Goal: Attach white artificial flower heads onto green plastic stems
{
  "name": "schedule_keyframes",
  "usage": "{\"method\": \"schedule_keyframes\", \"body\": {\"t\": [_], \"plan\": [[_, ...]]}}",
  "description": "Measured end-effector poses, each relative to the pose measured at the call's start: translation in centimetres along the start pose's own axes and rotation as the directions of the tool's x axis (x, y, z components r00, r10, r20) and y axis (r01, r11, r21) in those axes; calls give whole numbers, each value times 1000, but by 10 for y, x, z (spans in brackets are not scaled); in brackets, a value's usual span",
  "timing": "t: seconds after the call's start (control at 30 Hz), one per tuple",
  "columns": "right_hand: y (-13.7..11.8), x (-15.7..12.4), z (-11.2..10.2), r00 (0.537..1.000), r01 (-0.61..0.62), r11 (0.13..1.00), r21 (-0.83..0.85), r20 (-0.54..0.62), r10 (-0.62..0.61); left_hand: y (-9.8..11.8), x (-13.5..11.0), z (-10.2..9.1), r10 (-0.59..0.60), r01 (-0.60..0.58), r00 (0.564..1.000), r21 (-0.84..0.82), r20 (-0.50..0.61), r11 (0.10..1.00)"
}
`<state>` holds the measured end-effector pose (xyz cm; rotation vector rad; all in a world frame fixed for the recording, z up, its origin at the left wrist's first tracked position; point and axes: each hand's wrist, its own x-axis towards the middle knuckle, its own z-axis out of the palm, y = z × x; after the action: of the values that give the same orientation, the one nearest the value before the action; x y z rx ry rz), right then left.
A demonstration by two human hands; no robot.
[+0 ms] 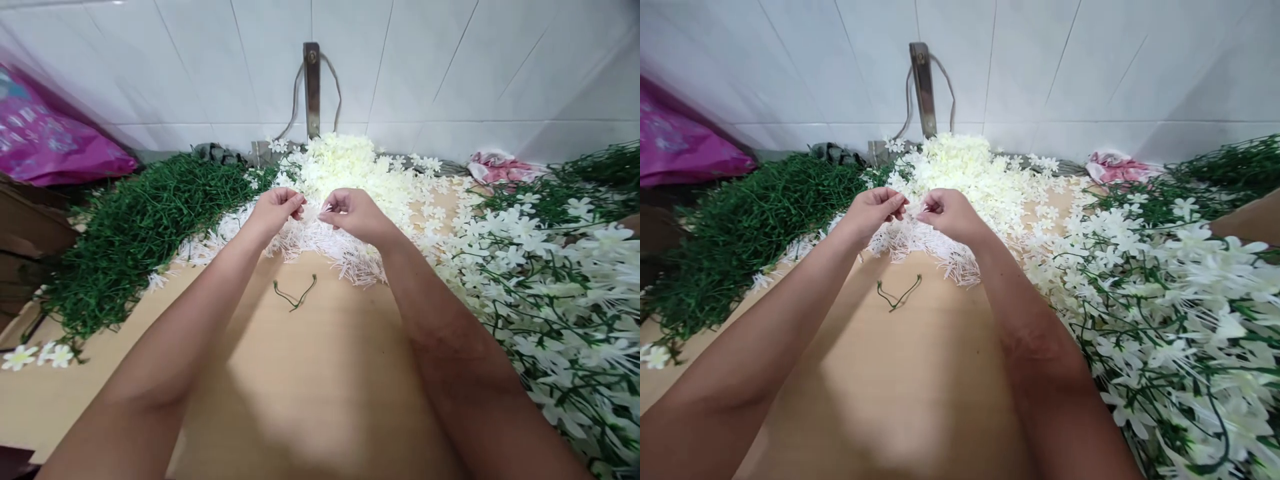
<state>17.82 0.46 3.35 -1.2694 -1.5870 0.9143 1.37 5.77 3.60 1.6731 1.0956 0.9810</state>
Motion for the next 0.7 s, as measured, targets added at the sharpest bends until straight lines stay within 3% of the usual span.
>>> {"method": "schedule_keyframes", "body": {"t": [0.13,0.23,0.33,0.43,0.5,0.7], "plan": [[2,-3,-30,994,-9,990,140,-107,24,-11,44,9,94,-51,990,361,-103,931],[5,-5,-44,987,21,979,203,-162,12,-15,64,28,159,-116,987,587,-22,801],[6,-5,-51,984,29,974,225,-177,11,-13,71,50,177,-147,984,697,30,702],[5,-7,-55,985,30,974,223,-175,10,-12,74,62,171,-135,985,719,22,682],[4,-8,-57,984,39,975,220,-180,1,-12,75,62,159,-121,987,670,4,732],[6,-6,-52,983,23,970,240,-183,22,-8,67,37,143,-92,987,491,-68,866]]}}
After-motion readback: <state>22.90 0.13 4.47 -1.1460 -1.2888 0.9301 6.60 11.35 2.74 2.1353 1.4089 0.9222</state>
